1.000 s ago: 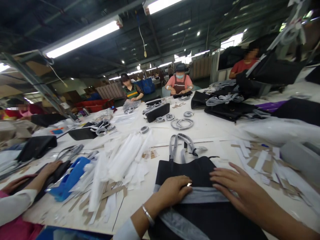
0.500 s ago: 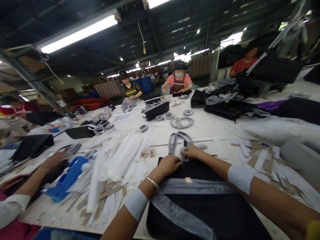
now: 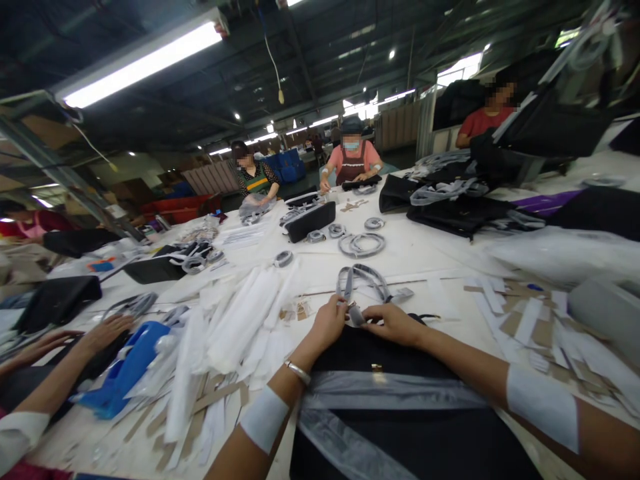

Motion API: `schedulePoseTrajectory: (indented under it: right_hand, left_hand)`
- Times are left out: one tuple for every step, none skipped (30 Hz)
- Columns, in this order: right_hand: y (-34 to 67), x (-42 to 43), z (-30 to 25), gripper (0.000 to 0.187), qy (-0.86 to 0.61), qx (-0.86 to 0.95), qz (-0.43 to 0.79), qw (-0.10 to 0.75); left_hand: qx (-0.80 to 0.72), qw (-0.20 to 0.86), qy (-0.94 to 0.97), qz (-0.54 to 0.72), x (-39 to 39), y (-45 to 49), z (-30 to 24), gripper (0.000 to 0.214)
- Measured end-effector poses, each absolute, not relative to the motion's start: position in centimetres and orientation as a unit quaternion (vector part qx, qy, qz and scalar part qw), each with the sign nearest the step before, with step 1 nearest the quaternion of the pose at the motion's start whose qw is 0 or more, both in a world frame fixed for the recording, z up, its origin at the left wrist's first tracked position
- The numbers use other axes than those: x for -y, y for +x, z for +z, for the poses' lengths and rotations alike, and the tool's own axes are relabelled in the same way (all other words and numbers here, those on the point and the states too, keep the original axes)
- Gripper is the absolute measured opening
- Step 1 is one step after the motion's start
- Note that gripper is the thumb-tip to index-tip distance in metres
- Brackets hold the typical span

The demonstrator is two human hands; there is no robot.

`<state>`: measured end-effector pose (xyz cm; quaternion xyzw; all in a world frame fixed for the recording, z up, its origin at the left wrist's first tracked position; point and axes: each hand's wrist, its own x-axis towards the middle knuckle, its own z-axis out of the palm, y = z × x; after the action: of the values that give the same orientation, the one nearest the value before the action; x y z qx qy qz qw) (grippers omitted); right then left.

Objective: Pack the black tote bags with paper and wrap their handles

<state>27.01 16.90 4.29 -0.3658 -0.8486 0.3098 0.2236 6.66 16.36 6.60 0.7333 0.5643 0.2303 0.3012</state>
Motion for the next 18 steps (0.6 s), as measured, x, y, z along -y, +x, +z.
schedulePoseTrajectory:
  right_hand:
    - [27.4, -16.3, 4.6, 0.031, -0.333, 0.864, 0.313, 0.213]
    - [27.8, -15.8, 4.8, 0.038, -0.302, 0.877, 0.314, 0.199]
    - [28.3, -15.5, 5.0, 0.045, -0.278, 0.889, 0.314, 0.185]
    - [28.7, -15.2, 5.0, 0.049, -0.264, 0.897, 0.31, 0.174]
    - [29.0, -15.2, 5.0, 0.05, -0.262, 0.9, 0.304, 0.17]
    - [29.3, -15.3, 4.9, 0.049, -0.273, 0.899, 0.294, 0.175]
    - [29.5, -15.5, 4.7, 0.047, -0.298, 0.893, 0.281, 0.189]
    - [29.6, -15.9, 4.6, 0.046, -0.33, 0.882, 0.264, 0.209]
    - [29.7, -16.3, 4.4, 0.045, -0.364, 0.869, 0.244, 0.23]
    - [29.6, -16.7, 4.2, 0.045, -0.395, 0.856, 0.224, 0.248]
    - [29.5, -17.0, 4.0, 0.044, -0.42, 0.844, 0.207, 0.26]
    - [29.4, -17.2, 3.9, 0.042, -0.437, 0.837, 0.194, 0.266]
    - [29.1, -17.2, 3.7, 0.04, -0.444, 0.836, 0.185, 0.265]
    - [28.9, -17.1, 3.6, 0.037, -0.442, 0.84, 0.18, 0.258]
    - [28.7, -16.8, 3.5, 0.035, -0.434, 0.848, 0.178, 0.247]
    - [28.5, -16.5, 3.3, 0.033, -0.423, 0.858, 0.176, 0.235]
    - [28.3, -16.1, 3.2, 0.031, -0.409, 0.868, 0.174, 0.221]
    - [28.2, -15.7, 3.0, 0.03, -0.396, 0.878, 0.172, 0.209]
  left_hand:
    - [-0.56, 0.324, 0.723, 0.241, -16.5, 6.6, 6.6, 0.04]
    - [-0.552, 0.346, 0.717, 0.248, -16.5, 6.6, 6.7, 0.044]
    - [-0.541, 0.367, 0.715, 0.249, -16.5, 6.5, 6.8, 0.048]
    - [-0.53, 0.384, 0.715, 0.246, -16.5, 6.4, 6.9, 0.052]
    - [-0.521, 0.395, 0.718, 0.239, -16.5, 6.3, 7.0, 0.054]
    - [-0.516, 0.399, 0.722, 0.232, -16.6, 6.1, 7.2, 0.053]
    - [-0.515, 0.394, 0.727, 0.227, -16.9, 6.1, 7.4, 0.048]
    - [-0.517, 0.381, 0.733, 0.223, -17.3, 6.1, 7.6, 0.042]
    - [-0.523, 0.361, 0.74, 0.223, -17.9, 6.1, 7.7, 0.036]
    - [-0.53, 0.336, 0.746, 0.223, -18.8, 6.3, 7.8, 0.03]
    - [-0.54, 0.309, 0.751, 0.224, -19.8, 6.5, 7.9, 0.024]
    - [-0.55, 0.282, 0.754, 0.222, -20.9, 6.9, 7.9, 0.021]
    - [-0.561, 0.258, 0.756, 0.217, -22.1, 7.4, 7.8, 0.019]
    - [-0.573, 0.237, 0.756, 0.21, -23.3, 8.0, 7.5, 0.018]
    - [-0.585, 0.218, 0.755, 0.203, -24.5, 8.7, 7.2, 0.019]
    - [-0.597, 0.202, 0.752, 0.194, -25.5, 9.3, 6.8, 0.023]
    - [-0.609, 0.187, 0.748, 0.186, -26.4, 10.0, 6.3, 0.027]
    - [-0.62, 0.176, 0.743, 0.179, -27.2, 10.7, 5.7, 0.031]
